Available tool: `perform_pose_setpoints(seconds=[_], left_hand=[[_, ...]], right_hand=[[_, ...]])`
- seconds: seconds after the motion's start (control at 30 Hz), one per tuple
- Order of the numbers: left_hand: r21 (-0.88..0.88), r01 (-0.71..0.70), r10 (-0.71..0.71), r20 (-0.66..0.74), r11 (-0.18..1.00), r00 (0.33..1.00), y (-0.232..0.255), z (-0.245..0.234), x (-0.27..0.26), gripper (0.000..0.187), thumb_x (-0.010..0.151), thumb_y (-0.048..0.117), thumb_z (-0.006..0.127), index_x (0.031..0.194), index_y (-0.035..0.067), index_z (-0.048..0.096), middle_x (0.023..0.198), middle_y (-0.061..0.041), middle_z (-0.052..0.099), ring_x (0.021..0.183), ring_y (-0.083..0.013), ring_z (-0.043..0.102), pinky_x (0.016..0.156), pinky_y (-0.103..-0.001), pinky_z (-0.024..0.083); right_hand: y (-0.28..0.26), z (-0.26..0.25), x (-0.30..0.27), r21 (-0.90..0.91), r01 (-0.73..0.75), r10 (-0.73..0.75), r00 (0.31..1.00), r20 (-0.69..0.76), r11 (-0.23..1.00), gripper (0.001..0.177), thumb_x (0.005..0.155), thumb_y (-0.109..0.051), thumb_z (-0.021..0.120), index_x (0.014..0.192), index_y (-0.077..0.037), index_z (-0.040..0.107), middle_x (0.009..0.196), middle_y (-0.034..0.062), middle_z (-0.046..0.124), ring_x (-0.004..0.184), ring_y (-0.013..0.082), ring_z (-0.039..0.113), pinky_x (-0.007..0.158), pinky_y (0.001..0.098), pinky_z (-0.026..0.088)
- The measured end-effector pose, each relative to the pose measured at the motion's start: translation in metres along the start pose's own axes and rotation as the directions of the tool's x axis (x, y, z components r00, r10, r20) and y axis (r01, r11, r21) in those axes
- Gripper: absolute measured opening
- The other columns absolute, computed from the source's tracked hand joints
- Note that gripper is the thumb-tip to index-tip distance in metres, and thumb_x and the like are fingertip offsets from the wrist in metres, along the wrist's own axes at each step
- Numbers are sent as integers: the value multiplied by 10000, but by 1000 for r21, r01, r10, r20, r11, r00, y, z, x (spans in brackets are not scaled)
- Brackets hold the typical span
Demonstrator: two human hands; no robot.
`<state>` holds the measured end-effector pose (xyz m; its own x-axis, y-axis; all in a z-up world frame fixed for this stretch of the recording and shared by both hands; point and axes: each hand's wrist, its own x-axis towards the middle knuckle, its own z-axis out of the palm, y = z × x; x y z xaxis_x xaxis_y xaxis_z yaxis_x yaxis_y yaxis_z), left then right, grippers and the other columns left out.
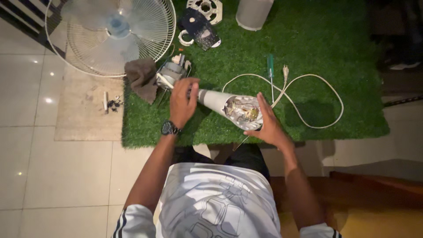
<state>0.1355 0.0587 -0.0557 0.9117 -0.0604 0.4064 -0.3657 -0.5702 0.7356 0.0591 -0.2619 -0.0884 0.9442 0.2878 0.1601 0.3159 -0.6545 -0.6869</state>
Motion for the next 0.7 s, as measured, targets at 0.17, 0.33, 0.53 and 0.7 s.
perform_pose_setpoints(seconds=[0.17, 0.33, 0.53, 0.7], left_hand=[[-55, 175, -172, 64, 983, 983, -39, 59, 99, 364, 1036, 349, 598, 1057, 8, 722, 919, -177, 759, 835, -334, 762, 728, -418, 576], [368, 373, -407, 17, 852, 913, -112, 135, 181, 607, 850, 589, 755, 962, -7, 733, 913, -260, 736, 867, -407, 712, 767, -485, 564], [262, 600, -598, -98, 756, 796, -161, 168, 187, 636, 693, 564, 887, 917, -11, 735, 955, -259, 722, 907, -404, 714, 794, -475, 568], [185, 603, -589, -126, 776, 798, -186, 176, 182, 562, 658, 483, 935, 875, -1, 748, 929, -256, 748, 865, -390, 739, 786, -459, 586]], right_hand=[[-1, -1, 0, 35, -31, 31, 1000, 2, 999, 1360, 583, -330, 976, 1627, -62, 147, 1699, 219, 166, 1558, 388, 233, 1247, 481, 259], [-5, -2, 2, 123, -86, 84, 996, 18, 989, 1344, 592, -319, 963, 1631, -90, 142, 1709, 199, 143, 1559, 384, 217, 1244, 493, 250], [-6, -3, 5, 79, -152, 149, 988, 32, 985, 1347, 558, -285, 976, 1615, -107, 160, 1700, 169, 158, 1551, 358, 223, 1237, 492, 245], [0, -2, 4, 178, -113, 110, 994, 26, 978, 1323, 578, -253, 957, 1632, -93, 173, 1712, 166, 180, 1576, 354, 217, 1257, 479, 242]])
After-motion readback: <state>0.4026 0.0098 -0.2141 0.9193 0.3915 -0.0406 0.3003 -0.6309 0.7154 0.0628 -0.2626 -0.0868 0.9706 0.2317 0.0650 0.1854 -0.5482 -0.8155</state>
